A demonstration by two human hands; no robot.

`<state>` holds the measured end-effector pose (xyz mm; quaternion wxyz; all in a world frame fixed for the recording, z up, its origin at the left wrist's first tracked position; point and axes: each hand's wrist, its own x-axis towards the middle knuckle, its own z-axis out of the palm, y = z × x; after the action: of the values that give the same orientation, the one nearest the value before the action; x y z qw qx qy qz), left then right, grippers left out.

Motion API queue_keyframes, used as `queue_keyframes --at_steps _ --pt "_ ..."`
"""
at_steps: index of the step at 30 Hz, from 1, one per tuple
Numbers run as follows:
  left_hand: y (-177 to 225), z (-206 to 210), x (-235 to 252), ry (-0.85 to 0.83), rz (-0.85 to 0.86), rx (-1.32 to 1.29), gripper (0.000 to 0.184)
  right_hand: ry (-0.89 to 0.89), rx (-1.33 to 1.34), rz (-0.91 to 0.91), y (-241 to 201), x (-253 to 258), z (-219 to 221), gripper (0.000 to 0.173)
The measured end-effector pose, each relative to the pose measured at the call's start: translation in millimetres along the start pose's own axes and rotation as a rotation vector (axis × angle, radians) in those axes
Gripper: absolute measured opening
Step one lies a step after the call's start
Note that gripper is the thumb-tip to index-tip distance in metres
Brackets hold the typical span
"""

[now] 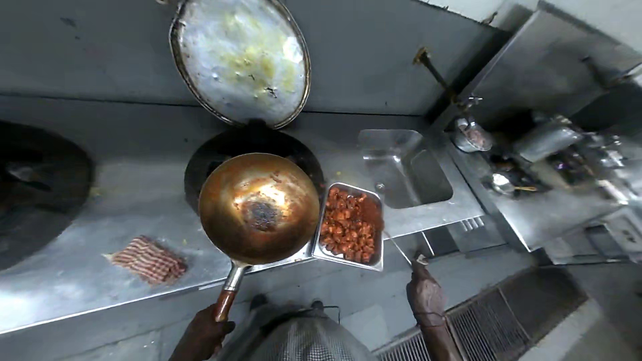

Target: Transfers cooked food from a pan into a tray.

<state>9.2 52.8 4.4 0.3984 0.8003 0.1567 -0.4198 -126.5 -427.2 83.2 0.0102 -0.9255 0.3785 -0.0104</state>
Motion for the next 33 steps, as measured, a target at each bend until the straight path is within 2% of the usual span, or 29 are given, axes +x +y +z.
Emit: queue_keyframes --at_steps 4,8,10,13,17,24,29,33 --pt "3.8 1.4 -3.2 -0.019 -0.003 -0.014 0.044 0.002 0.206 0.067 -19.2 11.1 -32.3 0.037" --pt "6.0 0.2 -4.4 -0.018 0.011 0.042 0.050 -0.150 0.440 -0.070 -73.6 44.3 -50.4 0.032" --pt "4.4 0.1 -2.7 -0.029 0.008 0.041 0.051 -0.266 0.320 -0.141 -107.6 58.3 -57.1 0.029" --pt "0.6 0.6 -0.8 -0.033 0.023 -0.005 0.050 -0.427 0.021 -0.145 -156.4 70.5 -70.6 0.028" --pt "3.7 0.0 -4.2 -0.028 0.016 0.012 0.050 -0.453 -0.131 -0.167 -190.0 92.1 -53.2 0.028" --pt "7.7 -4.8 -3.6 -0.023 0.009 0.098 0.054 -0.447 -0.070 -0.314 -264.6 134.4 -11.4 0.032" --pt "12.1 -9.0 -6.5 -0.022 0.004 0.114 0.053 -0.495 0.066 -0.463 -312.6 115.7 -6.0 0.029" --pt "14.8 -5.1 -9.0 -0.017 0.000 0.124 0.049 -0.577 0.238 -0.456 -319.5 83.2 -8.3 0.025"
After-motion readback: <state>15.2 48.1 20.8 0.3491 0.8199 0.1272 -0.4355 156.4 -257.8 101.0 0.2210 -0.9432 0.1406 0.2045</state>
